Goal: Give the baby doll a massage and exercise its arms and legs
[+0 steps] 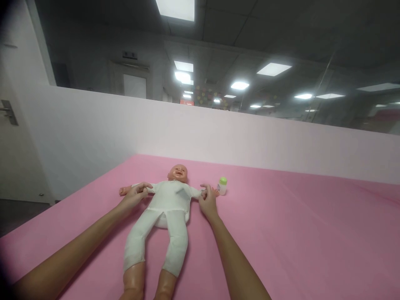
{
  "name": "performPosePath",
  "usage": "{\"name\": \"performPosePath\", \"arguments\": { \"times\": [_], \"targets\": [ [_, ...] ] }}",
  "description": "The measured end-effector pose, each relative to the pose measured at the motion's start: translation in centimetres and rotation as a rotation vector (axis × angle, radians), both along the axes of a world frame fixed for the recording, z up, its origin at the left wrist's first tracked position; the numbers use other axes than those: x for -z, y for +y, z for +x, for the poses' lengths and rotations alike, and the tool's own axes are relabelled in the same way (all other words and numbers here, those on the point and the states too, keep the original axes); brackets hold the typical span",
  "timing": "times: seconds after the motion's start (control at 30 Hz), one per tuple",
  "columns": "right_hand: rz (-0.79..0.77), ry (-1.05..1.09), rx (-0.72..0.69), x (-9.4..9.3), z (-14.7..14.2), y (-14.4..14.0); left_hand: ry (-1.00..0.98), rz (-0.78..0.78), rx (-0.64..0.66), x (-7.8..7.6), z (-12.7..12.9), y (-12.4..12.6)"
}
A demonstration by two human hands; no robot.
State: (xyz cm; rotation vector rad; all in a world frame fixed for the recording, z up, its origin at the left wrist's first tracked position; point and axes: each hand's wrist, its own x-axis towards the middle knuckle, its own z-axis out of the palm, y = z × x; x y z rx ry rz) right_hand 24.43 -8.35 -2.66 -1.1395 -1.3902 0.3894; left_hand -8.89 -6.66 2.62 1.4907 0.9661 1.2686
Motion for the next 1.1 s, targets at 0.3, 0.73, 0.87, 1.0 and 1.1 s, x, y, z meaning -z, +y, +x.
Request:
{"name": "performPosePath", "arguments": {
  "times": [0.3,0.73,0.87,1.0,1.1],
  "targets": [
    [-0.002,-0.015,0.019,-0.1,0.01,-0.05,-0.008,-0.009,0.011,0.1,-0.06,0.14],
    [0.004,-0.019,-0.005,0.16,0.11,0.13,0.069,0.018,-0.038,-0.32,0.15,-0.28],
    [0.01,-0.015,-0.007,0.04,0.04,0.02,0.092,0.014,-0.039,-0.25,0.11,-0.27],
    [0.005,-0.01,0.0,-0.1,0.0,-0.05,0.193,0.073,-0.061,-0.14,0.19,-0.27],
    [-0.002,-0.009,0.004,-0.23,-0.06,-0.15,0.406,0.247,-0.158,-0.05,0.33,-0.47]
  ]
}}
